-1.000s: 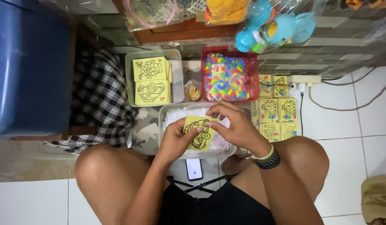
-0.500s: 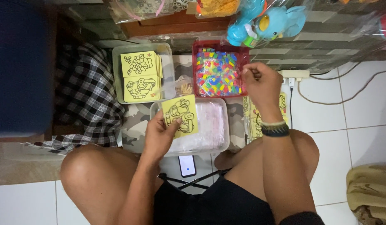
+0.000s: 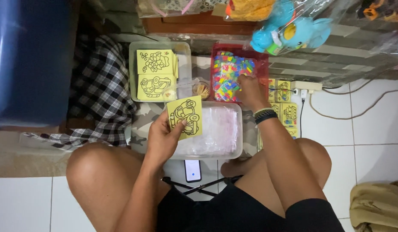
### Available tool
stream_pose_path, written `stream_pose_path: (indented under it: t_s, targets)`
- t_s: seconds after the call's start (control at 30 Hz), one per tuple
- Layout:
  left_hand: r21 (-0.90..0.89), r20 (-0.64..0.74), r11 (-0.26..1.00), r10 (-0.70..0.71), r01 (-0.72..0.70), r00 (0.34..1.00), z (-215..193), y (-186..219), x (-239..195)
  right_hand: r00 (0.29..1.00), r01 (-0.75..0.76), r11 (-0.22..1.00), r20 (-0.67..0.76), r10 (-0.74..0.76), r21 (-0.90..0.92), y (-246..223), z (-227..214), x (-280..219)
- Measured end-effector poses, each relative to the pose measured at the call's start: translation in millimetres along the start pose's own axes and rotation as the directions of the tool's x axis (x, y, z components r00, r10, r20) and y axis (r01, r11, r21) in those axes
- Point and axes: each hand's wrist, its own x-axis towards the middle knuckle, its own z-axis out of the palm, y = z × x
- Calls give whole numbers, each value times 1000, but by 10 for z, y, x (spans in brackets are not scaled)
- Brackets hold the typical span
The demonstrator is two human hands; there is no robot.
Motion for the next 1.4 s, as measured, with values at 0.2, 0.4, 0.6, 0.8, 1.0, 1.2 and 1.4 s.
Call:
stream_pose_path:
  t_s: [0.2,0.4,0.6,0.8,1.0,1.2,1.4]
  targets:
    - [-43,26,999,29,-28,999,59,86,-45,996,-44,998,-78,48,49,98,-257,-84]
    - [-7,20,998,57,-57,998,53,-74,-10,983,-85,980,-148,113,182,206,-324,-117]
    - [-15,50,1000,25,-24,998,145,-65,-11,998,-12,1000,-62,14,27,-19,0,-140]
    - [12,38,999,34,-34,999,125,-96,22,994,-77,994,-88,70,-75,121,161,-20]
    - [-24,43,999,34,-33,998,141,-87,-13,919,127,960,-394,-19,249,-363,-672,-346]
    - [9,71,997,76,-77,995,285,-170,-7,829,465,686,-547,-116,560,-783,-1282,-1119]
    - [162,159,982,75,-101,984,348,-276,-38,787,589,463,-601,-141,663,-1134,-1378,-1401]
